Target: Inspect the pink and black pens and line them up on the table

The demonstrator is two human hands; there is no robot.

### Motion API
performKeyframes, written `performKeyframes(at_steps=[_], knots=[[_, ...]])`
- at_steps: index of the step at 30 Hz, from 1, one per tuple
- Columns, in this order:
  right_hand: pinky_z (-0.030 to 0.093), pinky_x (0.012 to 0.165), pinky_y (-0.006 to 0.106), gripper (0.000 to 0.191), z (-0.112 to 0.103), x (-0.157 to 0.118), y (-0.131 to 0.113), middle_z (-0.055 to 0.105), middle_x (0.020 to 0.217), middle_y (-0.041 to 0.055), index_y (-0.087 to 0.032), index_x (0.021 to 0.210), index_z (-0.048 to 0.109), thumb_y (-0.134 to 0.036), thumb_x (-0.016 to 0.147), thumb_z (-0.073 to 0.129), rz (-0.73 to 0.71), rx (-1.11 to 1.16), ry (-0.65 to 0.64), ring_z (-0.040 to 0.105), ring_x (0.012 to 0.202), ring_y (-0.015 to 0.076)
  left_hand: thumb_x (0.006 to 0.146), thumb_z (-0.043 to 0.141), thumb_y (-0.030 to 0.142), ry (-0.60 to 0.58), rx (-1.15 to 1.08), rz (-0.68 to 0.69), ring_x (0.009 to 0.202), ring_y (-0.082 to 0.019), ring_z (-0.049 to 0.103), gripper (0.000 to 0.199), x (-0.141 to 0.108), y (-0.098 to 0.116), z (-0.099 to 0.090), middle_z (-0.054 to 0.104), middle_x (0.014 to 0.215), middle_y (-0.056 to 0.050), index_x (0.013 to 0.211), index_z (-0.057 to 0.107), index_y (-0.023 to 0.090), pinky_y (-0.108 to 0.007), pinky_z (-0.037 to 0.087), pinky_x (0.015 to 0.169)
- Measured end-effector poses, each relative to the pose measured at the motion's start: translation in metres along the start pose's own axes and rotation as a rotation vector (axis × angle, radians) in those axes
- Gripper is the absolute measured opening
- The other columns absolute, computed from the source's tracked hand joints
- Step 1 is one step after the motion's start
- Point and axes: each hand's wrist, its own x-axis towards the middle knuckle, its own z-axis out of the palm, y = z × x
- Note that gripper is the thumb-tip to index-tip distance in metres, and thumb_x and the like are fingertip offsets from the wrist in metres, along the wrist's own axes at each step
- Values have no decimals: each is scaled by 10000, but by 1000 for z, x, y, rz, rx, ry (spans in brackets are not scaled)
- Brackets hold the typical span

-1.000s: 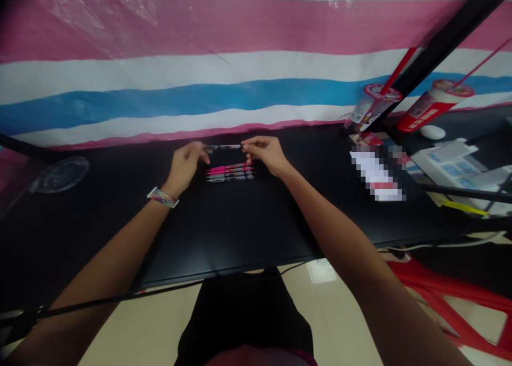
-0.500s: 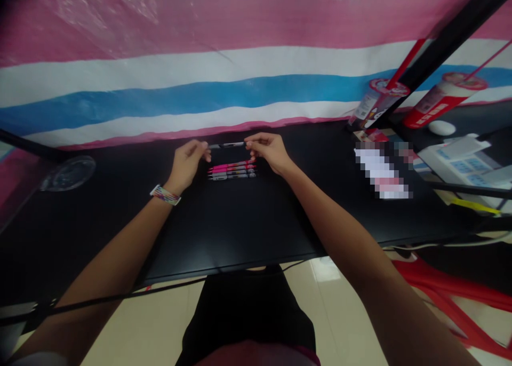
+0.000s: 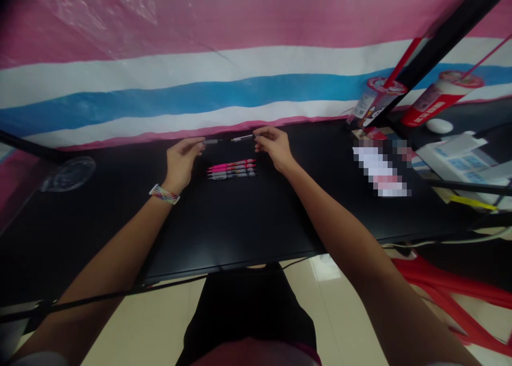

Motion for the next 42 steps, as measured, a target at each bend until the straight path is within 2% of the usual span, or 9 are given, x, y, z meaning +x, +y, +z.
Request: performKeyframes(at_steps=[13, 19, 21, 26, 30, 32, 35, 39, 42], knots=[[604, 677, 351, 167, -3, 4, 0, 677, 777, 13, -233, 887, 764, -255, 733, 825, 3, 34, 71, 634, 681, 160, 896, 871, 253, 65, -34, 10, 987, -199, 792, 112, 0, 1, -1, 835, 1031, -52, 979, 798, 240, -368, 650, 955], [637, 714, 366, 247, 1, -5, -2, 775, 852, 49, -211, 943, 804, -324, 747, 903, 18, -33, -141, 709, 704, 176, 950, 819, 273, -211, 25, 56, 946, -190, 790, 110, -5, 7, 0, 822, 977, -45, 1036, 782, 215, -331, 613, 902], [645, 731, 364, 288, 2, -8, -3, 797, 872, 61, -197, 955, 820, -351, 743, 938, 5, -12, -176, 730, 721, 180, 1017, 748, 300, -235, 73, 94, 871, -174, 761, 83, -7, 10, 0, 796, 907, -29, 1010, 759, 218, -319, 585, 846], [666, 785, 391, 306, 2, -11, -6, 813, 919, 73, -197, 983, 833, -366, 764, 963, 9, -7, -202, 751, 763, 194, 1156, 546, 406, -237, 225, 165, 689, -158, 630, 418, -7, 12, -2, 655, 710, -12, 797, 662, 227, -329, 506, 729], [660, 761, 372, 293, 2, -11, -7, 814, 909, 74, -186, 983, 841, -347, 766, 957, 43, 9, -187, 741, 737, 179, 992, 819, 405, -219, 74, 193, 937, -186, 744, 190, -6, 9, 0, 773, 1002, -38, 1051, 724, 252, -319, 567, 827], [655, 745, 355, 293, 3, -12, -8, 816, 894, 74, -179, 977, 846, -337, 760, 962, 50, 30, -187, 741, 729, 173, 988, 828, 448, -220, -18, 169, 931, -185, 766, 289, -5, 8, 1, 778, 1047, -45, 1184, 724, 264, -319, 589, 824], [657, 745, 344, 316, 5, -13, -8, 822, 899, 75, -173, 981, 847, -350, 754, 978, 55, 46, -203, 743, 728, 167, 1081, 697, 546, -246, -61, 127, 755, -165, 741, 340, -5, 8, 1, 756, 902, -30, 1258, 720, 256, -327, 595, 770], [656, 744, 335, 347, 6, -13, -8, 824, 897, 73, -170, 980, 846, -369, 741, 999, 58, 63, -200, 743, 728, 162, 850, 959, 582, -229, -14, 194, 1044, -238, 795, 771, -4, 6, -1, 812, 1140, -76, 1489, 624, 310, -348, 614, 890], [651, 733, 329, 351, 6, -12, -8, 828, 900, 71, -175, 980, 845, -368, 734, 1005, 66, 71, -203, 746, 726, 162, 949, 841, 655, -218, -27, 156, 936, -229, 801, 656, -3, 5, 0, 811, 1082, -71, 1471, 670, 296, -379, 614, 893]])
